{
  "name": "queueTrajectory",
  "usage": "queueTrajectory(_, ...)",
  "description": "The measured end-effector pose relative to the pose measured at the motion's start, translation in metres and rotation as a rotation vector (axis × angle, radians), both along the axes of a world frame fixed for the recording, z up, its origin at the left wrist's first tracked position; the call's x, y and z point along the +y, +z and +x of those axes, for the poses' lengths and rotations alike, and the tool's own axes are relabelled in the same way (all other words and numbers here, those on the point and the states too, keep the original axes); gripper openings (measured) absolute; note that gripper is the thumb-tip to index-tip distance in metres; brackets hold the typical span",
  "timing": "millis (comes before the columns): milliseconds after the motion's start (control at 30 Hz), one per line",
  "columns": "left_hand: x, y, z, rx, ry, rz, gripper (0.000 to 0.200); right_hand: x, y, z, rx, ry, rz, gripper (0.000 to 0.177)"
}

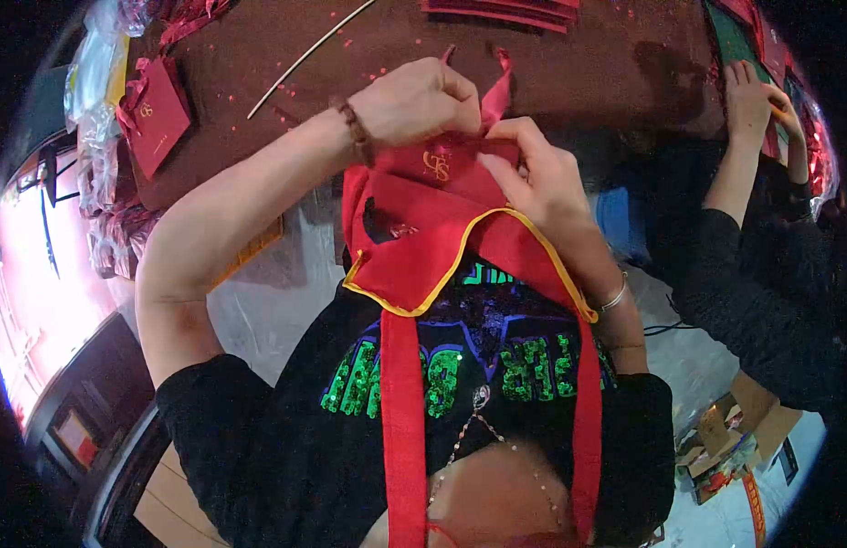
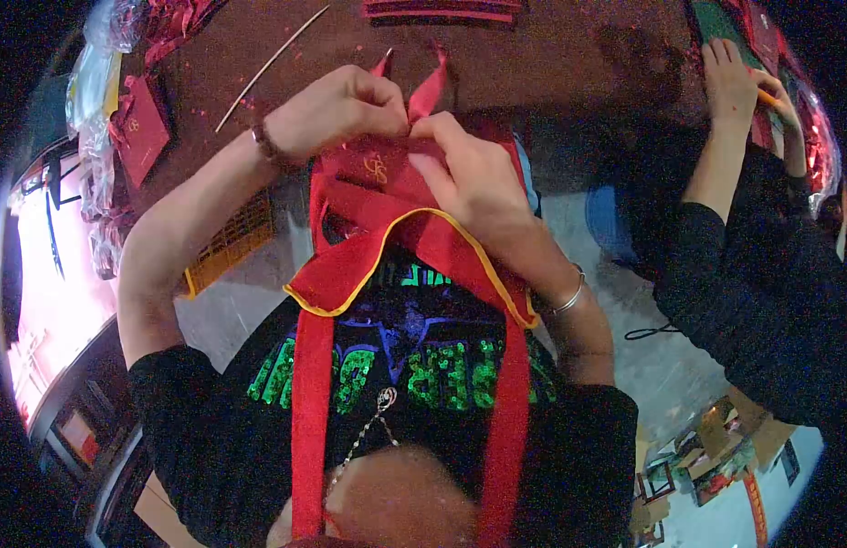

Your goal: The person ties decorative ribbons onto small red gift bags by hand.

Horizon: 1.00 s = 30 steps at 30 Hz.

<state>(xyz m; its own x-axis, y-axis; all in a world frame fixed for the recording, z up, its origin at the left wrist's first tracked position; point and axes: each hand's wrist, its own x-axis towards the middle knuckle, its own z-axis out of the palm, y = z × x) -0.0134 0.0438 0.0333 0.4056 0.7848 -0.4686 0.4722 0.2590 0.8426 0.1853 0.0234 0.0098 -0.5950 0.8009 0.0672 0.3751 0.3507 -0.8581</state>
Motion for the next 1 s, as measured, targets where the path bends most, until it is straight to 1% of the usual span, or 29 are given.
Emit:
queueTrajectory(67,-0.003,0.002,0.005,0.051,0.043,0.036,0.02,-0.002,-0.01,-0.001,0.175,-0.012,-0.049,0.026)
queueTrajectory(133,-0.008,0.015,0.016,0.307,0.057,0.165,0.02,-0.005,-0.012,0.0,0.158,-0.028,-0.062,0.027)
queueTrajectory(200,-0.007,0.009,0.012,0.289,0.073,0.192,0.02,-0.004,-0.012,0.0,0.134,-0.045,-0.073,0.027)
queueTrajectory(267,-0.003,0.011,0.007,0.257,-0.011,0.121,0.021,-0.005,-0.007,-0.003,0.111,-0.048,-0.012,0.026)
queueTrajectory(300,-0.002,0.011,0.005,0.256,-0.01,0.121,0.021,-0.004,-0.006,-0.004,0.11,-0.048,-0.012,0.026)
queueTrajectory(367,0.0,0.012,-0.002,0.268,-0.088,0.104,0.022,-0.002,-0.004,-0.009,0.061,-0.028,-0.035,0.025)
queueTrajectory(400,0.003,0.013,-0.005,0.271,-0.083,0.104,0.022,-0.001,-0.002,-0.011,0.063,-0.022,-0.034,0.025)
queueTrajectory(467,0.01,0.014,-0.009,0.26,-0.132,-0.071,0.027,-0.002,0.002,-0.012,0.088,-0.012,-0.088,0.025)
queueTrajectory(500,0.009,0.012,-0.008,0.26,-0.131,-0.071,0.027,-0.002,0.0,-0.012,0.089,-0.01,-0.088,0.025)
queueTrajectory(567,0.005,0.006,-0.004,0.242,-0.016,0.044,0.025,0.0,-0.006,-0.009,0.078,-0.022,-0.22,0.026)
queueTrajectory(600,0.007,-0.001,-0.006,0.246,-0.01,0.045,0.025,0.001,-0.008,-0.007,0.082,-0.017,-0.219,0.026)
queueTrajectory(667,0.017,-0.015,-0.013,-0.013,0.232,0.247,0.023,0.0,-0.009,-0.005,0.072,0.014,-0.377,0.026)
queueTrajectory(700,0.023,-0.005,-0.012,-0.031,0.299,0.281,0.024,0.0,-0.009,-0.005,0.086,-0.001,-0.4,0.026)
queueTrajectory(733,0.022,0.013,-0.009,-0.061,0.312,0.261,0.025,-0.001,-0.01,-0.005,0.086,0.005,-0.4,0.026)
queueTrajectory(767,0.03,0.028,-0.01,0.024,0.299,0.076,0.025,-0.001,-0.011,-0.006,0.13,-0.025,-0.453,0.026)
queueTrajectory(800,0.031,0.03,-0.013,0.066,0.296,-0.017,0.025,0.0,-0.012,-0.007,0.173,-0.054,-0.505,0.025)
queueTrajectory(833,0.032,0.032,-0.017,0.11,0.291,-0.11,0.026,0.001,-0.014,-0.005,0.095,-0.061,-0.502,0.025)
queueTrajectory(867,0.026,0.023,-0.023,0.086,0.31,0.155,0.024,0.001,-0.017,-0.004,0.1,-0.06,-0.502,0.025)
queueTrajectory(900,0.021,0.016,-0.028,0.061,0.321,0.421,0.022,0.001,-0.019,-0.004,0.194,-0.074,-0.546,0.026)
queueTrajectory(933,0.013,0.015,-0.033,0.064,0.317,0.422,0.022,0.002,-0.021,-0.003,0.288,-0.089,-0.588,0.026)
queueTrajectory(1000,-0.013,0.019,-0.034,0.308,-0.067,0.761,0.024,0.01,-0.018,0.002,0.083,-0.102,-0.536,0.028)
